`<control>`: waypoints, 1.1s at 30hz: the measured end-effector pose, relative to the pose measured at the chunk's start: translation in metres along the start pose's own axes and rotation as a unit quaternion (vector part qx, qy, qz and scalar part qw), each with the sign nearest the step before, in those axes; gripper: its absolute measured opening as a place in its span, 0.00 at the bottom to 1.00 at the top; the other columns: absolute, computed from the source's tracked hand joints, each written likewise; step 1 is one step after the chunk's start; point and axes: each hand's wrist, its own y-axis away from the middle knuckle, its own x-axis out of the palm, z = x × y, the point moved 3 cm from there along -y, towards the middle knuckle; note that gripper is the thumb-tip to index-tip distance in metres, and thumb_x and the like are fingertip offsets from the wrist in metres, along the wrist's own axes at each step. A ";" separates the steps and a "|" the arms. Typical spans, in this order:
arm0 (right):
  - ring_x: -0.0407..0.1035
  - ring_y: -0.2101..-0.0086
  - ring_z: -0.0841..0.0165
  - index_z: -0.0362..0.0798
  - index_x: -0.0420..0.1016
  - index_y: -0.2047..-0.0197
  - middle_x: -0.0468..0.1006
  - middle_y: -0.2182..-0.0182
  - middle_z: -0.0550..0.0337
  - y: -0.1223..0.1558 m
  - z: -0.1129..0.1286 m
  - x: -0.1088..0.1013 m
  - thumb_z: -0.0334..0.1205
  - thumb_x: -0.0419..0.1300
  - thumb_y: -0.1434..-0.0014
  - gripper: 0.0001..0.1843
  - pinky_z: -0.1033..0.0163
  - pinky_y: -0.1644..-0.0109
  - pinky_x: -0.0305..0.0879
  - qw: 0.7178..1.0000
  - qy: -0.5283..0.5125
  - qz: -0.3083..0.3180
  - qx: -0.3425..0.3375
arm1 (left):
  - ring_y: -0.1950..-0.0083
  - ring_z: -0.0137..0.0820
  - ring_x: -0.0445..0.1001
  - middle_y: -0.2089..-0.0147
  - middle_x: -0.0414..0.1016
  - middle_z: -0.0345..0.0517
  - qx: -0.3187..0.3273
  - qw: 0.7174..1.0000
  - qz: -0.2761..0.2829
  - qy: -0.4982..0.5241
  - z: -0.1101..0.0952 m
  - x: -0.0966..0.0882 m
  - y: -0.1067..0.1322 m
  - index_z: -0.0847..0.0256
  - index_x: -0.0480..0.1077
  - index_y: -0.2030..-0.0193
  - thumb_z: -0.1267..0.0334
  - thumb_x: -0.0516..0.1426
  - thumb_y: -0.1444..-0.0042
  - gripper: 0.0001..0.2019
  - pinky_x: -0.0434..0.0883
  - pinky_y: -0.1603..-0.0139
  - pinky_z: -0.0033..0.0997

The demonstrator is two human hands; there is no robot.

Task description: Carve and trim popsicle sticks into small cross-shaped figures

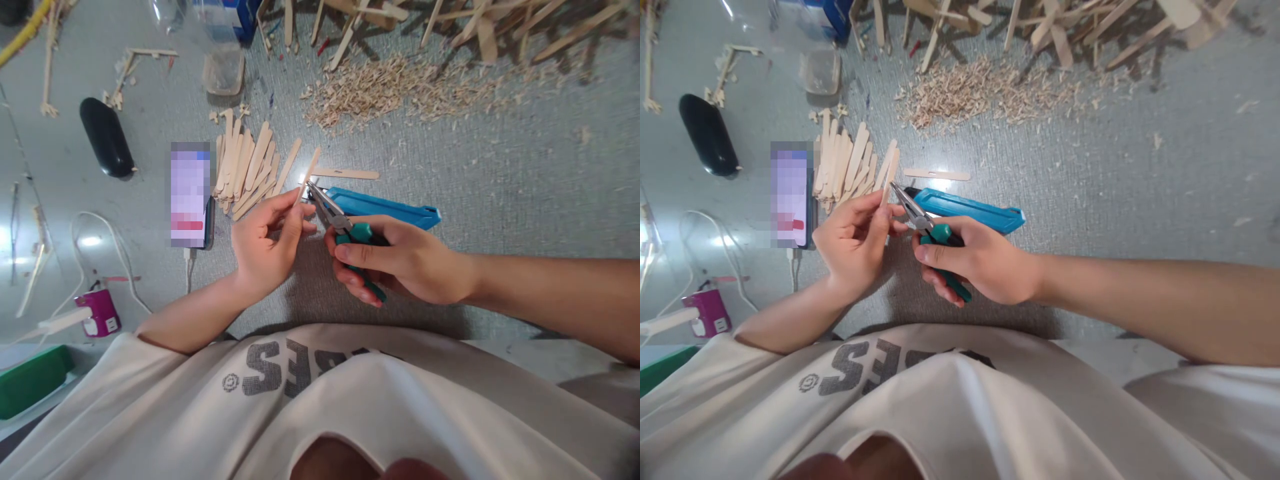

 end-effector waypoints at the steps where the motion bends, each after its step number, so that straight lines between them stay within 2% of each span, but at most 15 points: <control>1: 0.69 0.79 0.73 0.49 0.69 0.61 0.73 0.76 0.68 0.000 0.001 0.000 0.63 0.80 0.39 0.31 0.68 0.79 0.66 1.000 0.003 -0.003 -0.001 | 0.67 0.30 0.90 0.57 0.93 0.47 0.003 1.000 -0.001 -0.008 0.001 -0.001 -0.001 0.59 0.85 0.46 0.53 0.67 0.26 0.12 0.86 0.64 0.24; 10: 0.68 0.80 0.73 0.50 0.68 0.62 0.71 0.77 0.69 0.000 0.000 0.000 0.63 0.82 0.41 0.32 0.68 0.79 0.67 1.000 -0.007 -0.004 -0.005 | 0.65 0.28 0.91 0.55 0.93 0.45 0.026 0.999 -0.001 -0.032 0.005 -0.004 0.000 0.57 0.85 0.43 0.55 0.66 0.25 0.11 0.87 0.62 0.22; 14: 0.67 0.80 0.74 0.49 0.68 0.63 0.71 0.78 0.70 0.002 0.001 0.002 0.57 0.83 0.41 0.30 0.67 0.79 0.67 1.000 0.005 -0.011 -0.014 | 0.64 0.31 0.91 0.52 0.93 0.49 0.011 0.999 0.025 -0.034 0.003 -0.002 0.008 0.59 0.84 0.42 0.51 0.65 0.24 0.15 0.88 0.61 0.25; 18: 0.65 0.81 0.75 0.49 0.69 0.63 0.70 0.79 0.71 0.004 0.003 0.004 0.52 0.83 0.40 0.27 0.67 0.78 0.66 0.999 0.022 -0.008 -0.032 | 0.58 0.35 0.93 0.50 0.93 0.49 0.023 0.998 0.047 0.025 -0.002 0.000 0.014 0.56 0.83 0.39 0.53 0.68 0.27 0.15 0.89 0.60 0.27; 22: 0.64 0.80 0.75 0.50 0.69 0.63 0.70 0.78 0.71 0.004 0.002 0.003 0.52 0.82 0.39 0.27 0.67 0.77 0.65 0.999 0.025 -0.005 -0.041 | 0.62 0.34 0.92 0.54 0.92 0.47 -0.036 0.997 0.032 0.052 -0.001 0.001 0.008 0.57 0.83 0.46 0.49 0.70 0.29 0.15 0.89 0.60 0.30; 26: 0.64 0.80 0.75 0.50 0.69 0.62 0.70 0.79 0.71 0.004 0.000 0.002 0.51 0.82 0.39 0.26 0.67 0.76 0.65 0.999 0.029 -0.003 -0.042 | 0.67 0.32 0.90 0.60 0.91 0.45 -0.093 0.991 0.034 0.089 0.001 0.001 0.000 0.57 0.81 0.53 0.43 0.75 0.37 0.20 0.89 0.63 0.31; 29: 0.64 0.80 0.76 0.50 0.69 0.61 0.70 0.79 0.72 0.004 -0.001 0.003 0.52 0.83 0.39 0.27 0.67 0.76 0.64 0.999 0.025 -0.004 -0.043 | 0.67 0.34 0.90 0.61 0.91 0.45 -0.090 0.990 0.037 0.104 0.000 -0.001 -0.001 0.56 0.81 0.55 0.40 0.77 0.42 0.24 0.88 0.65 0.31; 33: 0.64 0.80 0.76 0.50 0.69 0.61 0.70 0.79 0.71 0.004 -0.002 0.004 0.53 0.83 0.40 0.28 0.67 0.76 0.64 0.998 0.040 -0.013 -0.041 | 0.67 0.33 0.89 0.61 0.91 0.45 -0.054 0.993 0.034 0.097 -0.002 -0.001 0.000 0.55 0.83 0.55 0.42 0.77 0.41 0.22 0.86 0.65 0.32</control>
